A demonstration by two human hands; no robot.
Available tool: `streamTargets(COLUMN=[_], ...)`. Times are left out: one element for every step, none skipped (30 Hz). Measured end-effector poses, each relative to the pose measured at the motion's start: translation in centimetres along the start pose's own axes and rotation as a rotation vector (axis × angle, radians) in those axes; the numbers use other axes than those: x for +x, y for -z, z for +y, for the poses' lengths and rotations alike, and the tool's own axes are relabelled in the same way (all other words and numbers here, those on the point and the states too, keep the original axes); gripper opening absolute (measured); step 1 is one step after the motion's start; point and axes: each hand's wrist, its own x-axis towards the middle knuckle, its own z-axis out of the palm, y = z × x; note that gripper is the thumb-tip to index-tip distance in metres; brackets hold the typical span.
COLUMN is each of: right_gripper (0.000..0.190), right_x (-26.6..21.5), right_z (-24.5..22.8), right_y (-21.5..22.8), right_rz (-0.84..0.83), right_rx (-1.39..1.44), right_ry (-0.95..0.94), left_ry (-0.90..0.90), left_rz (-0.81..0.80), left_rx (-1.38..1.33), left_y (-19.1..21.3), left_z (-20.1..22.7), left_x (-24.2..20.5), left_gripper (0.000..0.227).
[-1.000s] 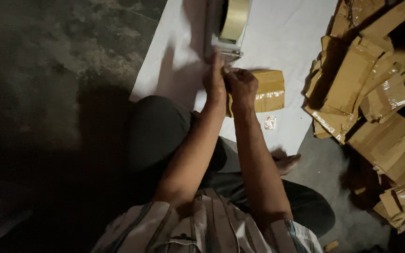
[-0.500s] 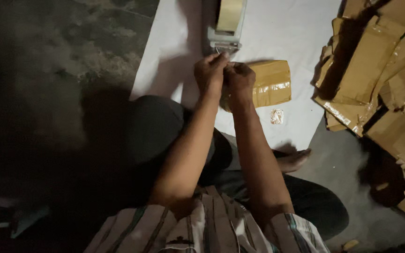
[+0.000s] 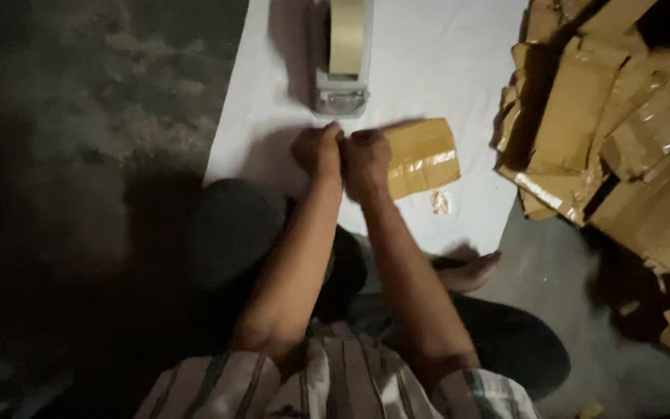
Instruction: The person sits on the floor and assembles small cardboard boxes by folding the flaps and securing them with packing tape. They repeatedly pick up flat cardboard pieces, fold them into box shapes, and use a tape dispenser to seal the edges.
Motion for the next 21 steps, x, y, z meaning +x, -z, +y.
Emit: streamTargets(right_gripper=[0.029,0.029,0.029,0.026,0.023,0.02,0.02,0.02,0.02,0.02,0.019,0.019,0.018,0.018,0.018,0.018,0.018,0.018,0.017,0.017,0.017], right_x=[-0.7,-0.9,0.0,0.4,-0.3,-1.1,-2.1,-3.1,-3.6,-3.9,-4.3,-4.9,-5.1,-5.5,-5.7,-5.9,-6.0,-6.0,-6.2,-6.3,-6.2], right_z=[0.9,1.6,1.1,0.8,0.9,0.9,1.2,1.1,0.7,0.2,-0.2,-0.5,-1.0,-1.3,-1.5,-1.6,-1.4,-1.2,-0.8,-0.3,0.2], right_y=[1.0,2.5,3.7,5.0,6.7,8.1,9.9,11.9,13.3,14.2,15.3,16.1,16.6,17.2,17.4,17.6,17.6,17.7,17.7,17.7,17.8], right_rz=[-0.018,-0.036,-0.051,-0.094,-0.133,-0.17,-0.193,-0.215,-0.233,-0.207,-0.174,-0.141,-0.143,-0.145,-0.153,-0.158,-0.167,-0.175,-0.159,-0.143,-0.126], right_rx=[-0.053,-0.105,-0.144,-0.025,0.089,0.203,0.24,0.276,0.315,0.253,0.188,0.124,0.131,0.138,0.146,0.147,0.153,0.158,0.172,0.186,0.196], right_ry=[0.063,0.126,0.22,0.188,0.139,0.091,0.074,0.057,0.048,-0.005,-0.063,-0.124,-0.162,-0.2,-0.235,-0.248,-0.263,-0.277,-0.251,-0.225,-0.194], left_ry=[-0.087,-0.179,-0.294,-0.447,-0.616,-0.799,-0.827,-0.854,-0.888,-0.94,-0.986,-1.032,-1.031,-1.03,-1.032,-1.034,-1.039,-1.044,-1.042,-1.041,-1.041], left_rz=[-0.03,-0.062,-0.089,-0.098,-0.101,-0.081,-0.127,-0.174,-0.224,-0.248,-0.281,-0.314,-0.337,-0.359,-0.375,-0.378,-0.379,-0.381,-0.393,-0.406,-0.416], left_rx=[0.058,0.125,0.179,0.21,0.249,0.284,0.313,0.342,0.366,0.382,0.394,0.405,0.397,0.389,0.382,0.36,0.344,0.328,0.338,0.348,0.353], left_y=[0.6,1.2,0.8,0.4,0.4,0.2,0.2,0.2,0.0,-0.1,0.0,0.1,0.1,0.3,0.5,0.6,0.8,0.8,0.9,1.0,0.9], left_z=[-0.7,-1.4,-0.9,-0.4,-0.5,-0.7,-1.2,-1.7,-1.7,-1.6,-1.8,-1.9,-1.7,-1.6,-1.5,-1.4,-1.3,-1.3,-1.3,-1.4,-1.6], left_x=[-0.9,-1.8,-1.9,-2.1,-3.0,-3.9,-5.3,-6.5,-7.4,-8.1,-8.9,-9.7,-10.3,-11.0,-11.3,-11.7,-11.8,-11.9,-11.9,-11.9,-11.7], left_gripper=[0.024,0.025,0.026,0.026,0.027,0.027,0.023,0.019,0.016,0.016,0.017,0.018,0.017,0.017,0.016,0.015,0.014,0.015,0.015,0.015,0.015])
